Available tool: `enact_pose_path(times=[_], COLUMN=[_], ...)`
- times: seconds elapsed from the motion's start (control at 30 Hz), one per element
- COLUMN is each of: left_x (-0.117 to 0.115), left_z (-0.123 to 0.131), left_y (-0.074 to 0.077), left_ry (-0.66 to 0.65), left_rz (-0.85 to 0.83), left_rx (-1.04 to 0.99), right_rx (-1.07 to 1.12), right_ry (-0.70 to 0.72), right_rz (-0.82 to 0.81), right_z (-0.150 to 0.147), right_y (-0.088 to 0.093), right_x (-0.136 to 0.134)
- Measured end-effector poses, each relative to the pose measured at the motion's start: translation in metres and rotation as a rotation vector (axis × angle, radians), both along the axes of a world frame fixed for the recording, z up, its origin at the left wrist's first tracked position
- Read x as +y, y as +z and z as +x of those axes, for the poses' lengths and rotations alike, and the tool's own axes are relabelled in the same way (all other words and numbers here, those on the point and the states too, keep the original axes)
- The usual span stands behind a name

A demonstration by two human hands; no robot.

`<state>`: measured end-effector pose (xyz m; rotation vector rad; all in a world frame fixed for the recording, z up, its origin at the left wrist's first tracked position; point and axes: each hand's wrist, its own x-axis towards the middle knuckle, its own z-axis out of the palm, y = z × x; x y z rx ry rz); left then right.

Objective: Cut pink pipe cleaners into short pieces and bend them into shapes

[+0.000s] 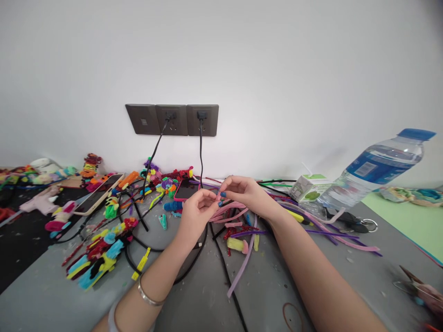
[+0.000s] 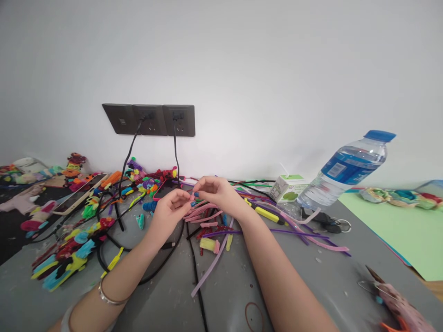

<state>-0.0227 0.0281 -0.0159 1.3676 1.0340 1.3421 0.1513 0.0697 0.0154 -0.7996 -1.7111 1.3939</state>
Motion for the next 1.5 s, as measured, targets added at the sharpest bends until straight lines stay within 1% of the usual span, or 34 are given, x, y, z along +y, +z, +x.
enact_pose_path(times=[0.1,0.2,0.37,0.57,0.73,0.87,1.0,1.1,1.17,1.23,1.3,1.4,1.5], left_x=[0.001,0.002,0.003,0.001,-0.001,-0.001,0.000,0.001,0.001,0.001,0.001,0.001,0.000], left_z=[-0.002,-0.003,-0.004,-0.003,-0.002,-0.003,-0.007,-0.011,-0.012,-0.013,-0.012,-0.010,-0.008], left_y=[0.000,0.000,0.001,0.001,0.001,0.000,0.000,0.002,0.002,0.002,0.001,0.001,0.002], left_ry=[0.002,0.026,0.057,0.071,0.101,0.090,0.091,0.090,0.092,0.099,0.107,0.102,0.093], left_rz=[-0.051,-0.062,-0.043,0.014,0.071,0.157,0.301,0.411,0.447,0.434,0.380,0.271,0.214], left_rx=[-0.023,-0.037,-0.035,-0.007,0.035,0.125,0.294,0.433,0.489,0.495,0.452,0.342,0.276], right_rx=[0.007,0.017,0.005,-0.003,-0.032,-0.038,-0.064,-0.131,-0.163,-0.162,-0.139,-0.119,-0.102], right_ry=[0.001,0.002,0.008,0.047,0.035,0.053,0.089,0.076,0.054,0.027,0.006,-0.016,-0.010], right_rz=[0.040,0.060,0.044,-0.009,-0.027,-0.031,-0.067,-0.087,-0.101,-0.118,-0.131,-0.102,-0.064], right_z=[-0.002,-0.003,-0.004,-0.004,-0.004,-0.001,0.003,0.005,0.006,0.006,0.005,0.004,0.003], right_y=[0.002,0.001,0.000,0.003,-0.001,-0.001,0.007,0.009,0.007,0.004,0.001,-0.001,0.000], right_x=[-0.001,-0.001,0.000,-0.003,-0.003,-0.003,-0.005,-0.005,-0.004,-0.002,0.000,0.001,0.000])
